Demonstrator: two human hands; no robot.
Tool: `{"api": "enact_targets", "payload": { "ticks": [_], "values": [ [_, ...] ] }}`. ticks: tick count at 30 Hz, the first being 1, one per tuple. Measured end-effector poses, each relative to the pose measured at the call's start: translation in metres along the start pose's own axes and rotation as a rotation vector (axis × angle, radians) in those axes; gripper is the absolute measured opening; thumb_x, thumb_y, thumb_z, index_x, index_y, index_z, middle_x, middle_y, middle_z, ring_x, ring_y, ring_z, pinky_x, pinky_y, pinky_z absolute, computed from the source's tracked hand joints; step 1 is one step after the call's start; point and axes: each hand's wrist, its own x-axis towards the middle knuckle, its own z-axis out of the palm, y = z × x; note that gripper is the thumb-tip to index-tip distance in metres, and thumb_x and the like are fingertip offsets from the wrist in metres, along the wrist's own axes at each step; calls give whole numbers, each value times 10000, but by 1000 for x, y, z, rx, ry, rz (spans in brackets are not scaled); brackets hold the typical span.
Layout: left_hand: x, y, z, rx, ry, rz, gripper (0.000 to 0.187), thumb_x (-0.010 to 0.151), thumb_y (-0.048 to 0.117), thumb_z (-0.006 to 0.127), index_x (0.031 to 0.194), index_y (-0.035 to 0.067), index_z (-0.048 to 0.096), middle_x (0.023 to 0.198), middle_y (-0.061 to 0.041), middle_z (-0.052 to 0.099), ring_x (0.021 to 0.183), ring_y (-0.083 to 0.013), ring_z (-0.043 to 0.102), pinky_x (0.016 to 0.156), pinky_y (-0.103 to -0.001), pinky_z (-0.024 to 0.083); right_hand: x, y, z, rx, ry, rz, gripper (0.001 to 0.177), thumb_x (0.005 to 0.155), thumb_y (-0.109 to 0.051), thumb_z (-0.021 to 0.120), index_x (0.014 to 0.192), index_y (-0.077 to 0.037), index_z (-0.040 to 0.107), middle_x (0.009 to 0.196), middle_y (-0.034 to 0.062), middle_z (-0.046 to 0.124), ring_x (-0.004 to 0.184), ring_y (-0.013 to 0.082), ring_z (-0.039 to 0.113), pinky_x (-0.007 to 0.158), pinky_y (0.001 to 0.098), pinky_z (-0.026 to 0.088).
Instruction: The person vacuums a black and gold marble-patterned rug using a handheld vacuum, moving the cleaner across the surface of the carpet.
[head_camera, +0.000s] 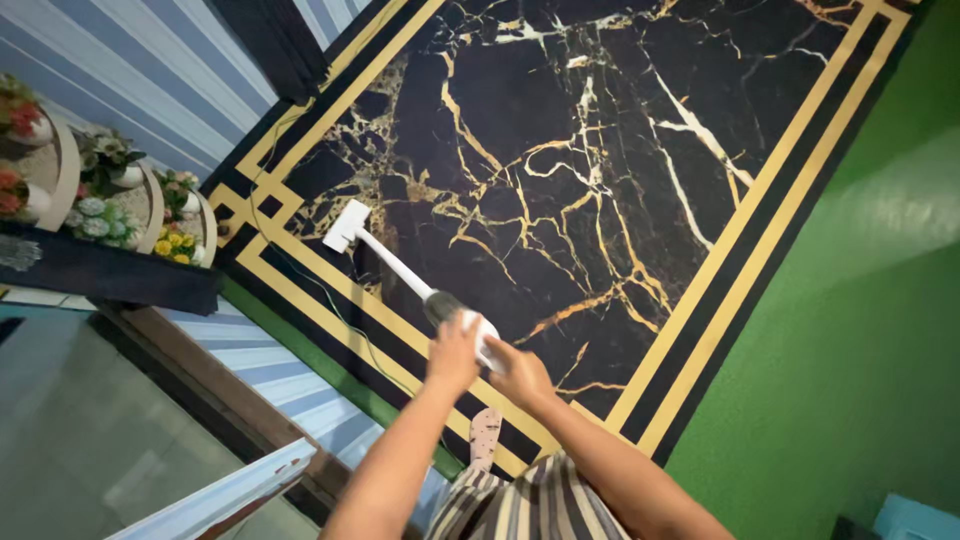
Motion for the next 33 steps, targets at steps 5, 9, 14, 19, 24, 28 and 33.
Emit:
{"api": "enact_targets", "payload": {
  "ticks": [5, 9, 14, 19, 24, 28, 33],
  "values": [
    [11, -7, -11, -42, 61, -38, 974, 727, 282, 871, 1556, 259, 361, 1609, -97, 327, 1401, -367, 407, 1015, -564, 478, 14, -17, -13, -73, -33, -10, 684, 751, -197, 725, 1414, -306, 598, 1010, 212, 742, 911, 391, 724, 840, 455, 570],
    [5, 53, 14, 12, -51, 34, 1110, 703, 326, 891, 1616, 209, 271, 1638, -181, 241, 1424, -533, 299, 1019, -574, 467, -27, 22, -45, -5, -15, 59, 708, 715, -199, 777, 1392, -309, 599, 1082, 189, 744, 937, 356, 745, 832, 433, 581],
    [-17, 159, 41, -55, -52, 311, 1109, 655, 573, 877, 1574, 228, 361, 1586, -212, 346, 1409, -596, 282, 1019, -658, 435, -113, 101, -118, 41, 4, 155, 736, 721, -122, 803, 1411, -253, 584, 1221, 116, 753, 1041, 236, 764, 872, 354, 591],
    [-48, 284, 64, -106, -91, 515, 1060, 648, 578, 868, 1545, 238, 418, 1600, -179, 388, 1418, -603, 321, 1007, -689, 445, -216, 165, -201, 42, 39, 367, 767, 742, -104, 842, 1447, -251, 578, 1278, 75, 745, 984, 165, 745, 827, 332, 599],
    [-63, 325, 88, -26, -160, 596, 1104, 642, 568, 885, 1572, 239, 389, 1590, -188, 367, 1398, -607, 320, 1001, -665, 452, -259, 185, -213, 272, 24, 578, 741, 799, -80, 799, 1471, -286, 563, 1229, 104, 777, 592, 188, 592, 520, 391, 515],
    [-57, 295, 93, -73, -113, 591, 1085, 635, 532, 885, 1568, 256, 405, 1608, -159, 374, 1419, -549, 346, 1021, -659, 445, -243, 197, -194, 251, -26, 470, 791, 762, -25, 766, 1477, -295, 562, 1104, 157, 822, 544, 120, 534, 488, 314, 501],
    [-29, 254, 88, 4, -181, 436, 958, 723, 391, 873, 1548, 239, 410, 1639, -143, 307, 1441, -526, 307, 1050, -634, 410, -189, 187, -151, 315, -36, 435, 778, 770, -52, 764, 1486, -276, 559, 1030, 170, 800, 573, 130, 587, 501, 325, 503]
  ]
}}
